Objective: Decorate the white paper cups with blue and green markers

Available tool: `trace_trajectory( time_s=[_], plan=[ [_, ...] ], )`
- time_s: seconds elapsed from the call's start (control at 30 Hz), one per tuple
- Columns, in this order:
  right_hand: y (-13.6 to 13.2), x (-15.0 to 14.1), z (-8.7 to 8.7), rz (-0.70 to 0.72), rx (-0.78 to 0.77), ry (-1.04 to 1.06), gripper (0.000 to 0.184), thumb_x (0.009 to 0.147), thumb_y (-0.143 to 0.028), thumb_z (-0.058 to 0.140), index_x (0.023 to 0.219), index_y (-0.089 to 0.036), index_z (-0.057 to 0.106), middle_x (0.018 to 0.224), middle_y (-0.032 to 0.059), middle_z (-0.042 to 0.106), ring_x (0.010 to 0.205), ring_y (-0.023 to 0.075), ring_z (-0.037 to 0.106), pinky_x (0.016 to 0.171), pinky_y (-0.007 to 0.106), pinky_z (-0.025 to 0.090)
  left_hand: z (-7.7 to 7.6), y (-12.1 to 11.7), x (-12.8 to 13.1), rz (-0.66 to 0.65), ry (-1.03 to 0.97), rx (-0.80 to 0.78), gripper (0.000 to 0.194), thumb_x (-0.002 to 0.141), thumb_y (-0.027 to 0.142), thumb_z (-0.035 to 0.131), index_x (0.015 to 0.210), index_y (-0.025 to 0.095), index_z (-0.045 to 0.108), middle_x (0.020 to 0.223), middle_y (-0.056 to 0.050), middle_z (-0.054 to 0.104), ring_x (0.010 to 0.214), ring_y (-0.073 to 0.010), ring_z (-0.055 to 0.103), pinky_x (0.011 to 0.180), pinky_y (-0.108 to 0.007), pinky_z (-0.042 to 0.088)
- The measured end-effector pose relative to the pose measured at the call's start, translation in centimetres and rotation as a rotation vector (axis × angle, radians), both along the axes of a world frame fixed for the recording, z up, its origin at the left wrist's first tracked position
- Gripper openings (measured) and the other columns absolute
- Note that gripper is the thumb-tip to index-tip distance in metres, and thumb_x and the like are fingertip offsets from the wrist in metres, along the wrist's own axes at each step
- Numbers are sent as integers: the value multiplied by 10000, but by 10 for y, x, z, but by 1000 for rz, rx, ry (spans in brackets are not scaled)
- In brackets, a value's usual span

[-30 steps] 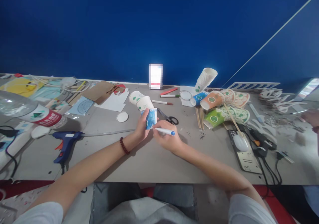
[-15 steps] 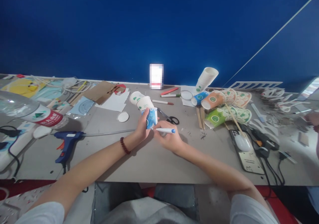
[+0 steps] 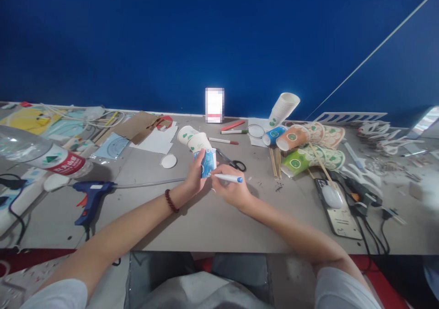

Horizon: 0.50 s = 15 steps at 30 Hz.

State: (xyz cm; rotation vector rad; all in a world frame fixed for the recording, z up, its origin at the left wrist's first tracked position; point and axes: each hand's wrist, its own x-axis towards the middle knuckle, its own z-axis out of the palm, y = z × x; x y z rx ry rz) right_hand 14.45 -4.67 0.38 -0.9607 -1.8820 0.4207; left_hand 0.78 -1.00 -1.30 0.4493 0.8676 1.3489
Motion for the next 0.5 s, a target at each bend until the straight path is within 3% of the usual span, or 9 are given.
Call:
trace_trajectory(
  time_s=[0.33,0.5],
  plan=[
    [1,-1,2,7,-16,12,101,882,-169,622,860,-236,695,787,37,787,675,190,736,654,304,575,-2,1,0,16,-8,27,553,707,549,866,1098,220,654,1006,-36,727,829,-190,697,840,-371,550],
    [0,-2,0,54,-53,28,107,852,-158,629,820,-240,690,761,22,775,669,190,723,647,306,562,-1,2,0,1,25,19,583,682,604,861,1049,208,640,883,-14,701,731,-182,685,745,-342,543]
  ],
)
